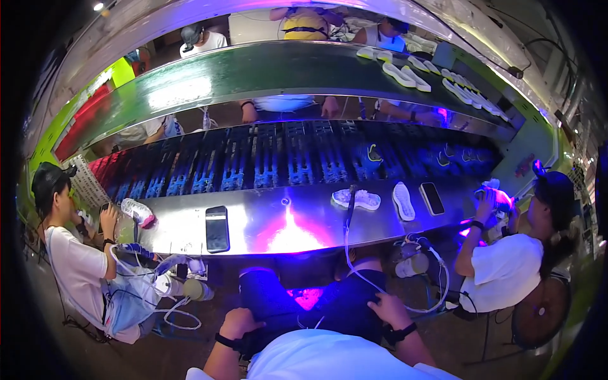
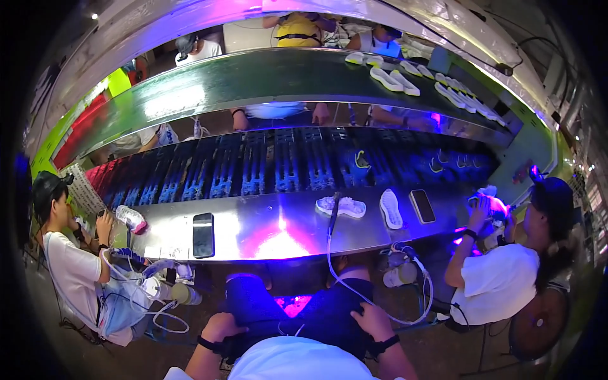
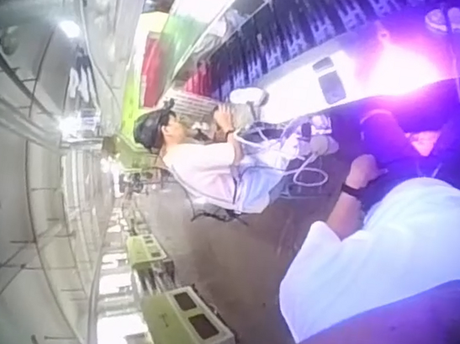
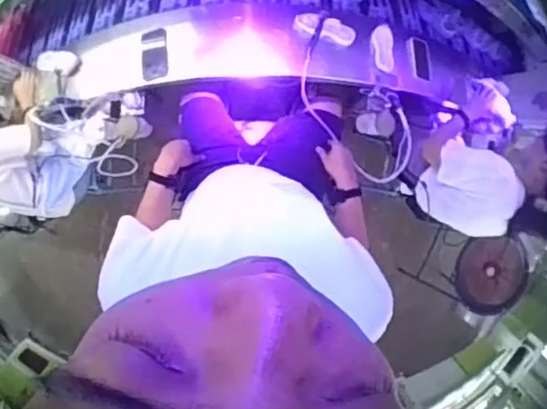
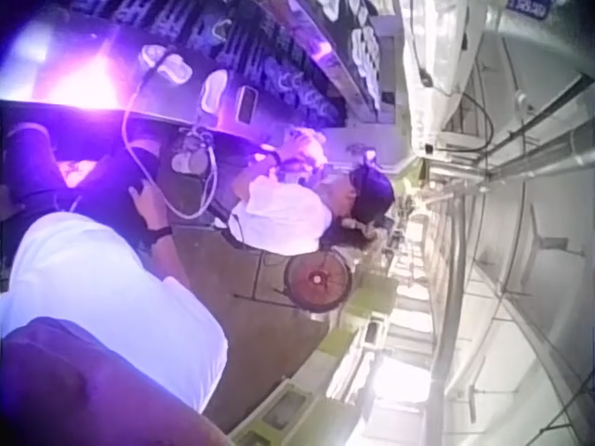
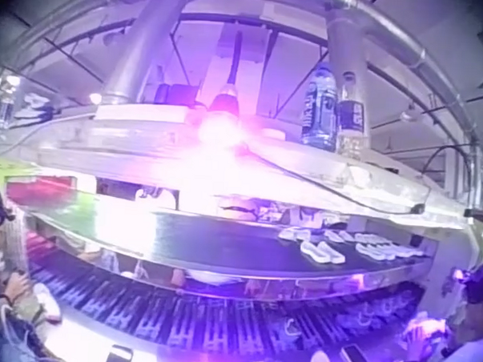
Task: The recorder is assembling shoe components on a factory conveyor belt, specifically applying a adhesive or coating to a shoe upper.
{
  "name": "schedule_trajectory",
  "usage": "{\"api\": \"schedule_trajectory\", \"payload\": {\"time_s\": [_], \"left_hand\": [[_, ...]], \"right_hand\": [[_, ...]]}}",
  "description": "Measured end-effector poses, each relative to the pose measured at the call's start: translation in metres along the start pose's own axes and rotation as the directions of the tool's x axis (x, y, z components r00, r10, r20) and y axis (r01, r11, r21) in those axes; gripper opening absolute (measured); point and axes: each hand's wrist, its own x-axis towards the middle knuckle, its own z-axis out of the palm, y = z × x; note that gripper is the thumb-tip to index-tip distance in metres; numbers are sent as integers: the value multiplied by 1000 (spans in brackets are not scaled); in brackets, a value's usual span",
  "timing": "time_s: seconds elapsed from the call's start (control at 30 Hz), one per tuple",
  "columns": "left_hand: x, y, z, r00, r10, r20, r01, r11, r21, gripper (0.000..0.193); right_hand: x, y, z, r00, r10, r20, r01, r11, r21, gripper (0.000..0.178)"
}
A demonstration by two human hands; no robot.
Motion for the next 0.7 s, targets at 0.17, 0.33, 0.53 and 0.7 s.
{"api": "schedule_trajectory", "payload": {"time_s": [0.17,0.33,0.53,0.7], "left_hand": [[-11,0,7,998,-19,-58,17,1000,-24,66],[-31,7,9,992,-44,-122,36,997,-67,67],[-51,-3,20,973,-115,-201,70,973,-218,66],[-46,-32,32,931,-227,-286,33,832,-553,56]], "right_hand": [[41,-61,-46,915,-281,-288,363,884,293,33],[136,-104,-50,803,-270,-531,481,820,311,48],[240,-107,-39,888,-136,-439,339,839,427,62],[256,-104,-71,974,-182,-133,204,463,863,30]]}}
